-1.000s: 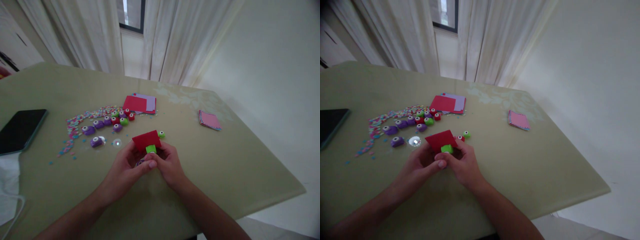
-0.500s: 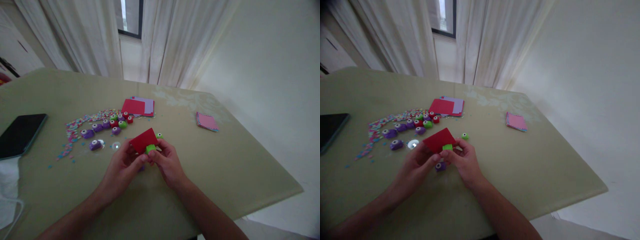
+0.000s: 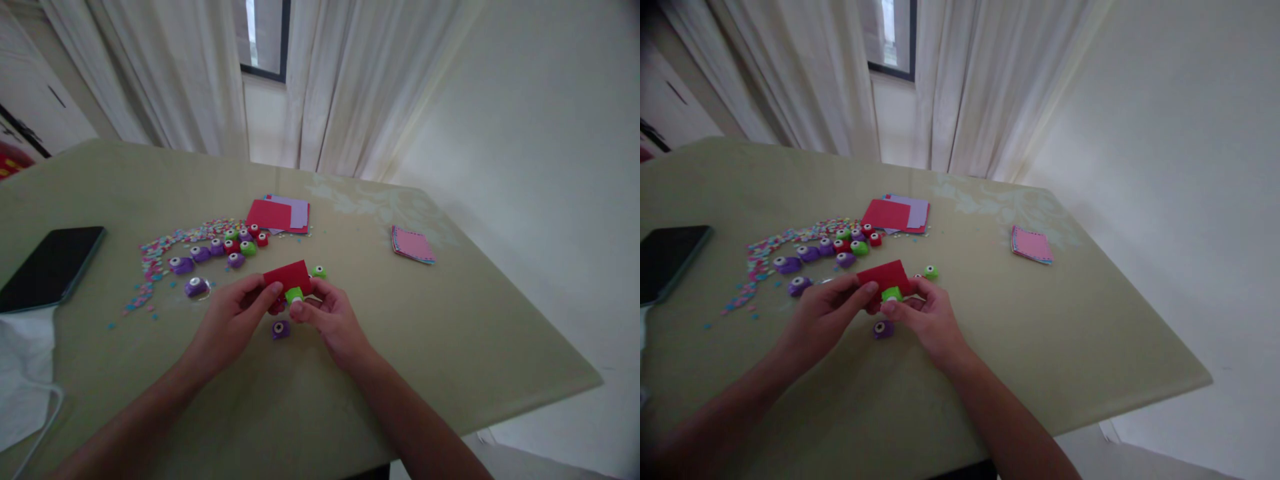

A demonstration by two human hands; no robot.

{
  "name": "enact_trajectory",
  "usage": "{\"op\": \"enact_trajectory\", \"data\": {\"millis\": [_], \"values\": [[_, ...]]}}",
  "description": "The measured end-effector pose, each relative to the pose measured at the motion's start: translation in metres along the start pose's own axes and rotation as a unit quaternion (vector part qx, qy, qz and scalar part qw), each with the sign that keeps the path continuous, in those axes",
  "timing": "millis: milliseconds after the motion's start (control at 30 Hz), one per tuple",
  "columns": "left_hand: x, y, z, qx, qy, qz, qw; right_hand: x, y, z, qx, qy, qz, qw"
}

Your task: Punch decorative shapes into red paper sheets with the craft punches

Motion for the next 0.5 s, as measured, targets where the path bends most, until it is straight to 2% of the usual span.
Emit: {"op": "enact_trajectory", "data": {"millis": [233,500], "values": [[-0.0044,-0.0063,-0.0003,0.004,0.04,-0.035,0.999,0.0046,-0.0009,0.0042,0.01,-0.005,-0.006,1.0],[-0.008,-0.0025,-0.0058,0.014,0.088,-0.027,0.996,0.0076,-0.0015,0.0042,0.014,-0.016,-0.005,1.0]]}}
Point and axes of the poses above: each hand's wrist, its own y-axis away from the middle knuckle, its own x-axis out of the back of the hand, z = x × y, the point moved 7 cm from there along -y, towards the middle knuckle, and after that the axes turned 2 degrees about -y, right-handed, at the moved point
